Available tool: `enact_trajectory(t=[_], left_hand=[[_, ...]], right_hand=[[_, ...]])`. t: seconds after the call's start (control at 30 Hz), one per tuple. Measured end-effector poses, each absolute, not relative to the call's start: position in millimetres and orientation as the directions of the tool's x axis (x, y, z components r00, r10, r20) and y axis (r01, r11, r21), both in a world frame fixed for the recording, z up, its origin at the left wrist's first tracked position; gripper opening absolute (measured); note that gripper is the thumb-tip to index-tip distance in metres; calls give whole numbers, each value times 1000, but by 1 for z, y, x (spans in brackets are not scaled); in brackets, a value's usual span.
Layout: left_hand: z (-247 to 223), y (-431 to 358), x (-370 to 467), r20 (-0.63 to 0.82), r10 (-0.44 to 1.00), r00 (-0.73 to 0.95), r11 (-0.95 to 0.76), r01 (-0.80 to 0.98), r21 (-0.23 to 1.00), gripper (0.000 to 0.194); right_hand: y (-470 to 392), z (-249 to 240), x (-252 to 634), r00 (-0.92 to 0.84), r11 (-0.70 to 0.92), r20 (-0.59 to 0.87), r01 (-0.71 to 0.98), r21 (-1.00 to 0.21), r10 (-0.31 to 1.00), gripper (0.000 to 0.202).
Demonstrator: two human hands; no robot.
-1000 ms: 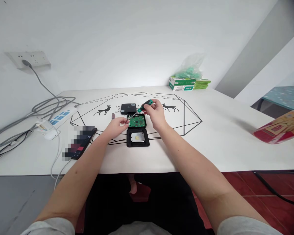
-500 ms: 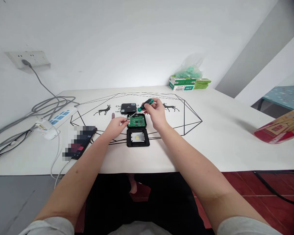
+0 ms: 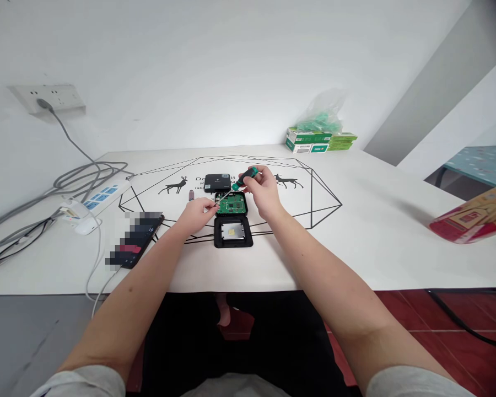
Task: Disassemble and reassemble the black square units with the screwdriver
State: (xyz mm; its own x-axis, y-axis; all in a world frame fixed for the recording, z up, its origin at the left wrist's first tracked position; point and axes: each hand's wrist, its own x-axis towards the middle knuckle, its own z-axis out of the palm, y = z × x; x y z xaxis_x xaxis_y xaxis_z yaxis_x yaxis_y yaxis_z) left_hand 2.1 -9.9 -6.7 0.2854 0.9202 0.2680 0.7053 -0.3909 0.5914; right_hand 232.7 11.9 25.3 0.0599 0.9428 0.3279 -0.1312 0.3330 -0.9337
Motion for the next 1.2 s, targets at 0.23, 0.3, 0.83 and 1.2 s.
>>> enact_trajectory(t=[0.23,0.3,0.83,1.2], left_hand=[[-7,-10,2,278,915,293,-403,711,575,27],[-8,-9,2,281,910,304,-413,721,557,28],[0,-21,3,263,830,492,-547,625,556,13],[7,-26,6,94,834,543,-470,612,636,16]], right_hand=[[11,26,233,42,344,341,-98,-934,939,41],[12,25,233,31,359,357,-97,-928,934,41],[-7,20,229,-273,749,717,20,-662,641,57],[-13,15,220,-377,752,692,18,-659,615,54]])
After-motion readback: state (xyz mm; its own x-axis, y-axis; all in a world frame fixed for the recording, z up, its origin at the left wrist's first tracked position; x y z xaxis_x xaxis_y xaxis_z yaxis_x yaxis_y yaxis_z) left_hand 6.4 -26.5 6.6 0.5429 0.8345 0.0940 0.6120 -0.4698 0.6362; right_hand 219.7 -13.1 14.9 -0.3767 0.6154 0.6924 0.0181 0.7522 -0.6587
